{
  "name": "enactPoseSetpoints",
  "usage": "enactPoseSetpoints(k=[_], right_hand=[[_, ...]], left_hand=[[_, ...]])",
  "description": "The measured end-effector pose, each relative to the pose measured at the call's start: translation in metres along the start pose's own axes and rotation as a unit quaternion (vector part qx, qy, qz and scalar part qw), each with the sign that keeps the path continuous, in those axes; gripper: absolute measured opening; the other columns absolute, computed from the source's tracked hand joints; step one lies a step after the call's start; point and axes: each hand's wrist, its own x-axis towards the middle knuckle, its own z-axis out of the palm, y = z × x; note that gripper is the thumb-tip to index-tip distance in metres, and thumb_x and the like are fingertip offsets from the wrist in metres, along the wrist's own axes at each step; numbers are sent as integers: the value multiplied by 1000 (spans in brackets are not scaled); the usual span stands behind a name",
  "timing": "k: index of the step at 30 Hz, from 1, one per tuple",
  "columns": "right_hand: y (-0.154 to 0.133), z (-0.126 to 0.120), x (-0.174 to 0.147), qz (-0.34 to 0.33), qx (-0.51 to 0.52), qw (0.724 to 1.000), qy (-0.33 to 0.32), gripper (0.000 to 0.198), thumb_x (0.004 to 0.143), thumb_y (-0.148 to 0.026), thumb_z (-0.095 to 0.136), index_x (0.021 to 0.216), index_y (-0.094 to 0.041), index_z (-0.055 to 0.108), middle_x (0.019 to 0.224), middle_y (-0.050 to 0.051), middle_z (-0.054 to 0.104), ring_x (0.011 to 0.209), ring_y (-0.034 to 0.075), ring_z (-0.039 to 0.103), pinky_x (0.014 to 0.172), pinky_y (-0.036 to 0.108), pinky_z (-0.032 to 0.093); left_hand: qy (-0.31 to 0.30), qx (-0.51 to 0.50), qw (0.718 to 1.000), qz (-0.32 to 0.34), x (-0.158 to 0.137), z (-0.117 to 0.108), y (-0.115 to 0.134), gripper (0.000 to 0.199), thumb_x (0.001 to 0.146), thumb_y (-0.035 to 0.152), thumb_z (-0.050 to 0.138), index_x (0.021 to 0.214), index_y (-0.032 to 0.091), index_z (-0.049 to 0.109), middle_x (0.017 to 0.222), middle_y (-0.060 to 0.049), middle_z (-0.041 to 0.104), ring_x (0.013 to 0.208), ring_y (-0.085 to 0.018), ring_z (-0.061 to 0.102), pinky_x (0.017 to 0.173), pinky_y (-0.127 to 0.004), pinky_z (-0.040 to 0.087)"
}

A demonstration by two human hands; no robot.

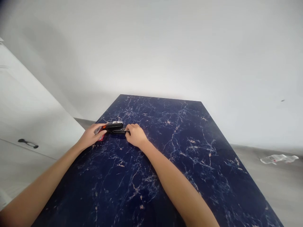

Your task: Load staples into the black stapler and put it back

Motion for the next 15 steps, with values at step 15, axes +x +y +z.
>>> enactPoseSetpoints(k=[15], right_hand=[[12,-11,4,208,54,971,108,36,94,-8,36,113,-20,64,104,8,72,94,21,68,84,31,49]], left_hand=[[-7,14,999,39,0,-3,7,48,93,59,60,123,22,68,104,-9,71,100,-30,64,87,-41,50]])
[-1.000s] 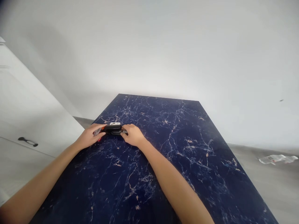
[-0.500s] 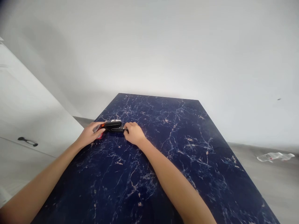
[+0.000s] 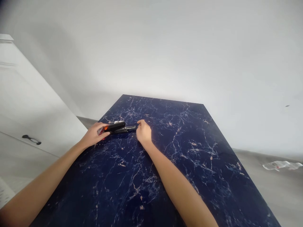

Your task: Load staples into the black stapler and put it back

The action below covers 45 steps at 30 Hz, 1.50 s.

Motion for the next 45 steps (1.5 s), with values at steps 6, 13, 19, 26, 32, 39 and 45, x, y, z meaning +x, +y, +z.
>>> enactPoseSetpoints(k=[6,13,19,26,32,39,45], right_hand=[[-9,3,-5,-8,-76,997,-31,34,94,-9,44,114,-18,70,108,8,75,101,22,68,89,30,47],[-11,8,-11,-28,-140,989,-24,34,93,-6,42,111,-12,70,107,14,73,103,27,66,94,36,47],[-11,10,-10,-68,-156,984,-49,49,88,-3,43,133,-10,61,116,14,71,109,26,64,98,36,47],[-7,12,-8,-71,-180,980,-38,54,88,-3,43,139,-11,58,121,15,68,110,29,62,98,40,46],[-8,9,-11,-72,-204,976,-37,43,90,-4,43,125,-11,67,111,18,67,105,32,61,96,46,47],[-10,14,-16,-245,-193,941,-131,51,94,-7,43,144,-10,54,120,17,63,109,28,59,100,42,48],[-10,12,-19,-249,-37,961,-115,41,105,-28,46,144,-17,49,135,13,59,100,21,65,94,36,54]], left_hand=[[-11,-7,1000,-11,0,0,-1,44,94,57,60,121,23,68,102,-8,70,97,-28,63,82,-38,49],[-8,-7,1000,-19,1,1,9,43,91,56,62,119,24,68,100,-7,70,97,-29,63,80,-37,48],[-23,16,999,23,0,5,20,35,92,55,61,98,21,69,93,-7,70,95,-28,61,80,-36,47],[-37,-9,998,52,-1,3,17,33,96,51,57,107,23,71,99,-8,71,102,-29,61,87,-37,47],[-34,1,998,44,0,3,18,33,95,50,58,108,22,72,94,-7,71,98,-28,61,86,-36,47],[-29,19,999,35,0,4,22,34,95,51,58,106,22,70,92,-8,69,94,-28,61,81,-36,47],[25,96,995,6,1,15,34,28,95,45,58,105,21,68,92,-8,71,93,-29,63,85,-40,45]])
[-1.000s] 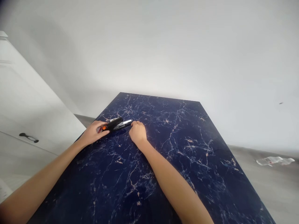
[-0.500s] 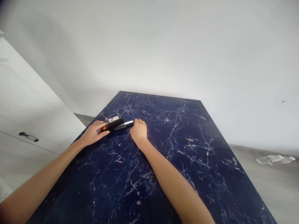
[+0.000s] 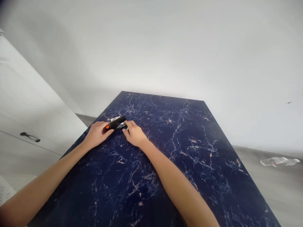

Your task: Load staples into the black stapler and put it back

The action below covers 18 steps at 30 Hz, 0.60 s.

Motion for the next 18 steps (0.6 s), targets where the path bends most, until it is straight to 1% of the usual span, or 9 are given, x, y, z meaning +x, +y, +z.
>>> enactPoseSetpoints(k=[2,4,6,8,9,11,14,16,18], right_hand=[[-1,-1,0,-7,2,1000,13,36,105,-23,42,139,-19,52,136,12,59,101,20,65,93,35,53],[-2,-2,0,6,-29,999,18,31,103,-18,41,128,-17,59,126,12,64,103,21,64,92,36,52],[-2,-2,1,18,-59,998,5,26,101,-16,43,115,-16,64,111,11,68,99,23,63,92,36,51],[-3,-2,1,-3,-67,997,-27,24,97,-12,46,109,-16,67,104,9,71,101,23,62,96,36,49],[-3,-2,1,-23,-68,996,-44,25,95,-11,48,110,-17,67,108,8,72,107,23,61,100,37,47],[-4,-2,0,-61,-84,992,-75,33,94,-12,49,122,-17,66,129,10,68,124,26,54,107,41,43],[-5,-2,-3,-74,-120,985,-98,46,98,-20,47,143,-18,55,160,13,44,142,30,39,111,48,38],[-6,-1,-4,-67,-128,985,-97,48,99,-22,46,147,-17,51,163,15,37,143,30,38,111,49,37],[-6,-1,-3,-64,-123,987,-86,45,100,-23,45,144,-15,53,156,15,46,137,29,44,111,46,38]], left_hand=[[10,16,1000,-22,0,2,6,25,94,44,59,101,21,67,91,-8,71,94,-30,64,86,-41,45],[19,27,999,-41,-1,4,11,24,93,45,60,96,22,66,89,-7,71,93,-31,65,85,-41,45],[27,36,998,-52,-3,4,15,25,93,46,61,94,22,65,88,-7,71,93,-32,65,84,-42,46],[35,41,997,-57,-4,4,17,24,93,46,60,93,22,64,89,-8,72,93,-33,66,85,-43,46],[36,39,997,-55,-5,4,17,24,93,46,60,93,22,64,90,-9,72,94,-34,66,85,-44,46],[36,28,998,-42,-5,4,17,24,93,45,60,93,22,64,92,-9,73,96,-35,66,85,-44,47],[18,11,1000,-12,-2,2,16,24,92,46,61,96,22,65,95,-9,74,99,-34,67,89,-44,48],[-3,5,1000,8,-1,-2,13,26,92,46,61,101,22,66,99,-9,75,103,-34,67,93,-44,48],[-40,10,999,30,-2,-10,6,31,90,48,63,108,23,68,106,-9,75,110,-35,64,96,-46,48]])
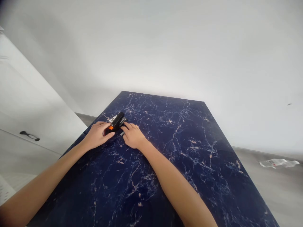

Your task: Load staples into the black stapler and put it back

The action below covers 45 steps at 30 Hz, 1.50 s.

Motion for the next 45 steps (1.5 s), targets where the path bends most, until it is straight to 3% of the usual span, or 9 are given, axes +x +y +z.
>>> enactPoseSetpoints(k=[5,10,17,19,23,26,31,37,45], right_hand=[[0,-1,2,21,-3,1000,18,34,91,-16,48,123,-13,62,111,12,67,105,27,54,98,40,43],[2,-3,2,15,14,1000,13,24,84,-10,49,103,-18,62,94,7,67,96,26,53,90,37,43],[4,-1,0,-45,61,997,4,35,85,-5,47,113,-20,62,106,7,70,111,25,55,96,35,43],[4,0,1,-30,59,998,5,36,85,-4,46,113,-19,63,106,7,70,108,25,56,96,35,43],[7,-2,3,32,79,996,39,38,85,-3,44,113,-20,64,107,7,70,102,23,59,94,33,46],[11,-3,5,85,117,986,89,36,88,-3,41,110,-20,64,109,5,71,102,20,62,94,30,47],[17,-3,8,125,132,977,112,35,89,-3,40,108,-20,63,108,4,72,101,18,66,93,28,48],[12,-2,7,117,115,982,90,30,91,-7,45,107,-20,66,108,5,71,99,20,64,92,30,48],[1,-6,-7,101,49,987,112,32,94,-9,43,117,-18,64,113,9,68,107,23,60,98,33,47]], left_hand=[[-82,49,995,-12,-12,-17,-33,61,80,62,72,131,29,67,143,-14,60,126,-43,57,98,-52,48],[-97,33,994,-32,-14,-27,-49,60,79,53,73,134,28,66,122,-12,72,107,-37,67,86,-44,53],[84,-45,995,-33,-9,-39,-10,59,92,50,61,144,24,54,143,-10,61,129,-33,59,109,-45,46],[87,-62,994,13,-11,-33,2,59,93,48,62,146,26,51,147,-9,59,134,-32,55,114,-46,42],[34,-37,988,145,-18,-16,24,59,92,46,64,147,28,52,154,-9,52,142,-34,47,121,-51,34],[18,-17,982,188,-21,-8,37,60,93,43,63,149,28,51,158,-11,47,144,-36,44,121,-55,34],[30,9,988,151,-17,3,36,44,96,28,59,140,28,62,165,-11,36,150,-40,35,119,-64,34],[61,16,993,101,-13,17,20,29,97,25,56,120,28,74,159,-11,45,144,-39,43,116,-63,39],[130,41,989,53,-5,24,33,21,98,32,59,111,25,76,153,-13,50,139,-36,47,114,-56,38]])
